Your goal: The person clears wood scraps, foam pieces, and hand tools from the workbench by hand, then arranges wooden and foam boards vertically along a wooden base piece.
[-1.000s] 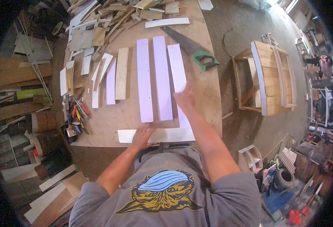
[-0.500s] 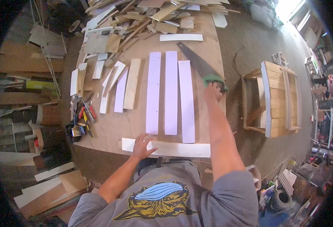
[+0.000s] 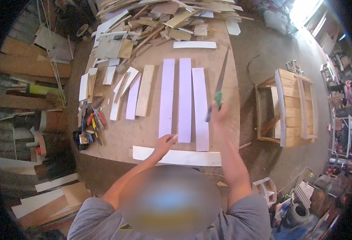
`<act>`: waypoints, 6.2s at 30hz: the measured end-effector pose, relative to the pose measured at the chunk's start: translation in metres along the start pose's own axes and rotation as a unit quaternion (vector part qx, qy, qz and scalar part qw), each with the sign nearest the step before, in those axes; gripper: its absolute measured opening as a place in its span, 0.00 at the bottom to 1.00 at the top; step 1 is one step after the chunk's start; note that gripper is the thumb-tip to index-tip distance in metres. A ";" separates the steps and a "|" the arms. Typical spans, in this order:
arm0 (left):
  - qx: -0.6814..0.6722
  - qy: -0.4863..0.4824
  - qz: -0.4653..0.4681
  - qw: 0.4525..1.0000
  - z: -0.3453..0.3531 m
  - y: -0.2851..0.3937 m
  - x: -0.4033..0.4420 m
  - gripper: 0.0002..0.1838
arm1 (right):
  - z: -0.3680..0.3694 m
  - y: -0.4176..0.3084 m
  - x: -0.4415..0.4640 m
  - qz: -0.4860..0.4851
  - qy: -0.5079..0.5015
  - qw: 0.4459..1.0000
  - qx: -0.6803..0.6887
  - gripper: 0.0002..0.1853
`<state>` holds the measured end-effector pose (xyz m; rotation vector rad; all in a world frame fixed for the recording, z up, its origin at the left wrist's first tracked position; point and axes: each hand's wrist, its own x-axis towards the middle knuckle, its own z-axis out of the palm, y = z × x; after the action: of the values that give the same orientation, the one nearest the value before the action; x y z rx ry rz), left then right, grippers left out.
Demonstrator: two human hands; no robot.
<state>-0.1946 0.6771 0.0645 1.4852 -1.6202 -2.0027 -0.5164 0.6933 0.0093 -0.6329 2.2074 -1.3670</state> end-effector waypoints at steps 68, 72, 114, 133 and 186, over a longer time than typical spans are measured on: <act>0.412 0.407 0.040 0.814 -0.572 -0.007 0.113 0.48 | 0.698 -0.251 -0.001 0.326 -0.249 0.826 0.386 0.10; 0.410 0.398 0.035 0.820 -0.571 -0.005 0.111 0.48 | 0.678 -0.253 -0.004 0.362 -0.214 0.836 0.352 0.11; 0.642 0.039 0.219 0.733 -0.125 -0.147 -0.056 0.60 | -0.029 0.032 -0.163 -0.073 -0.218 0.875 -0.426 0.51; 0.617 -0.020 0.241 0.749 -0.152 -0.141 -0.048 0.44 | -0.055 0.035 -0.145 -0.229 -0.222 0.865 -0.388 0.44; 0.573 0.022 0.263 0.776 -0.089 -0.091 0.014 0.14 | -0.034 0.009 -0.097 -0.071 -0.232 0.878 -0.412 0.43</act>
<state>-0.0951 0.6470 -0.0099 0.9811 -2.9974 -0.5662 -0.4620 0.7787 0.0283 -1.2758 2.2759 -0.1859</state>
